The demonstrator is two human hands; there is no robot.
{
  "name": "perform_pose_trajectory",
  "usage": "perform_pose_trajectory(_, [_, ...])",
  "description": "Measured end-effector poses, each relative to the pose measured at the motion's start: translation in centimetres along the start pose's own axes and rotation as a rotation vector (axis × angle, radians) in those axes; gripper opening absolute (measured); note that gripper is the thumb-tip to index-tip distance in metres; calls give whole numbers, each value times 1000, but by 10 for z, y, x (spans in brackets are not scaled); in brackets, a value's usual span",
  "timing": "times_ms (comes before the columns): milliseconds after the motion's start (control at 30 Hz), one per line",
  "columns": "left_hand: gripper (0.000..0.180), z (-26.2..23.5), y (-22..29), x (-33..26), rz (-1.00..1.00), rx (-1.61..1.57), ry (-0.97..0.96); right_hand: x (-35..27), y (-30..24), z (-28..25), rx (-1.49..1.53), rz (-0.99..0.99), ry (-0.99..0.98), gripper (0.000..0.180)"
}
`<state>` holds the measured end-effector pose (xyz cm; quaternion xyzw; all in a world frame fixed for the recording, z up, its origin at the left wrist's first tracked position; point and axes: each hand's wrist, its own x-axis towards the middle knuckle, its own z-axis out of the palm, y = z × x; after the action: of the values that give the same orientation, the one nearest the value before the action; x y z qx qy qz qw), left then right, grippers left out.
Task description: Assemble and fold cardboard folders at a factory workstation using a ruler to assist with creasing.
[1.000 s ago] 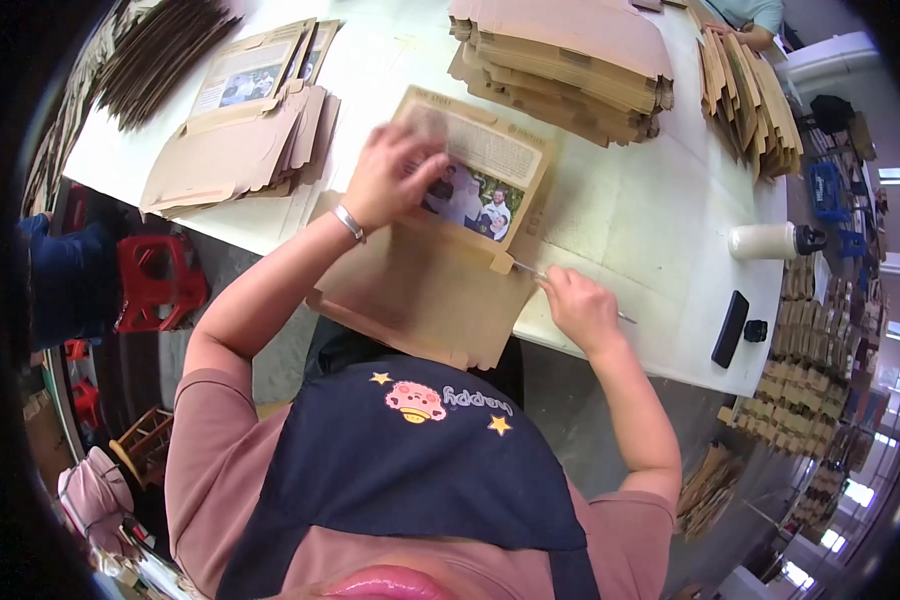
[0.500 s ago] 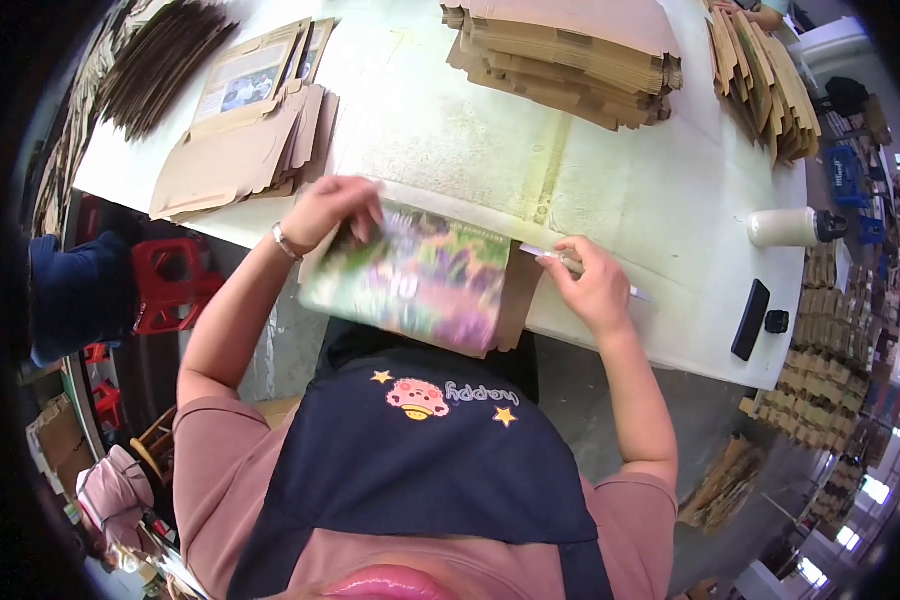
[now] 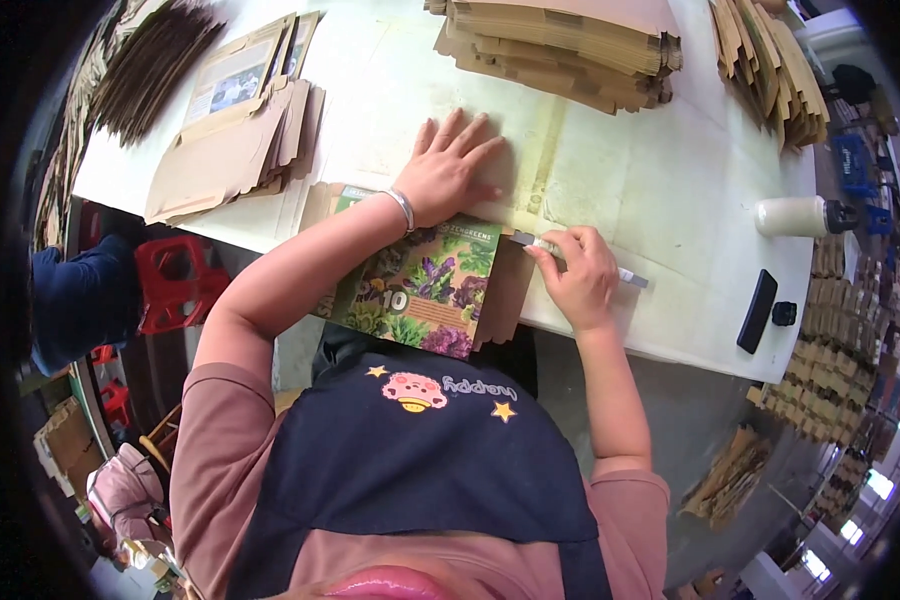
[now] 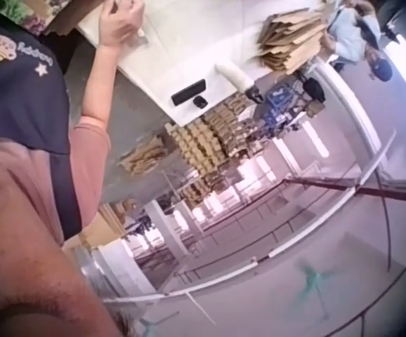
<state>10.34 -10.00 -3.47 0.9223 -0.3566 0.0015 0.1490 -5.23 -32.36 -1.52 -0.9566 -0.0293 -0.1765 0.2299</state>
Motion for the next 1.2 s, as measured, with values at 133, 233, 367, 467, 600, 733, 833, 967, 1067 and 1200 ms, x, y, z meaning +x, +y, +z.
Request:
perform_pose_trajectory(133, [68, -2, -3, -2, 1, 82, 79, 11, -9, -6, -38, -6, -28, 23])
perform_pose_trajectory(233, [63, 5, -16, -14, 82, 79, 213, 13, -16, 1, -18, -44, -31, 23])
perform_pose_trajectory(367, [56, 0, -1, -15, 193, -83, 229, -4, -8, 1, -82, -67, -8, 20])
perform_pose_trajectory(467, [57, -49, 22, -46, 364, -316, 299, -22, 1, -13, -93, -11, -73, 15])
perform_pose_trajectory(600, [54, -122, 34, -106, 664, -263, 373, -38, 28, -23, -24, 30, -30, 20])
perform_pose_trajectory(733, [50, -128, 30, -128, 868, -64, 419, -30, 21, -24, 238, 348, -73, 33])
perform_pose_trajectory(833, [53, -114, 12, -124, 784, 225, 354, -16, -7, -23, 542, 512, -68, 37])
perform_pose_trajectory(967, [51, -134, -9, -122, 583, 314, 309, 4, -34, -27, 585, 483, -127, 34])
perform_pose_trajectory(1067, [48, -155, -31, -126, 439, 398, 438, 12, -35, -33, 296, 351, -114, 31])
perform_pose_trajectory(1200, [37, -189, -93, -148, 15, 622, 505, 1, -15, -48, 78, 271, -116, 26])
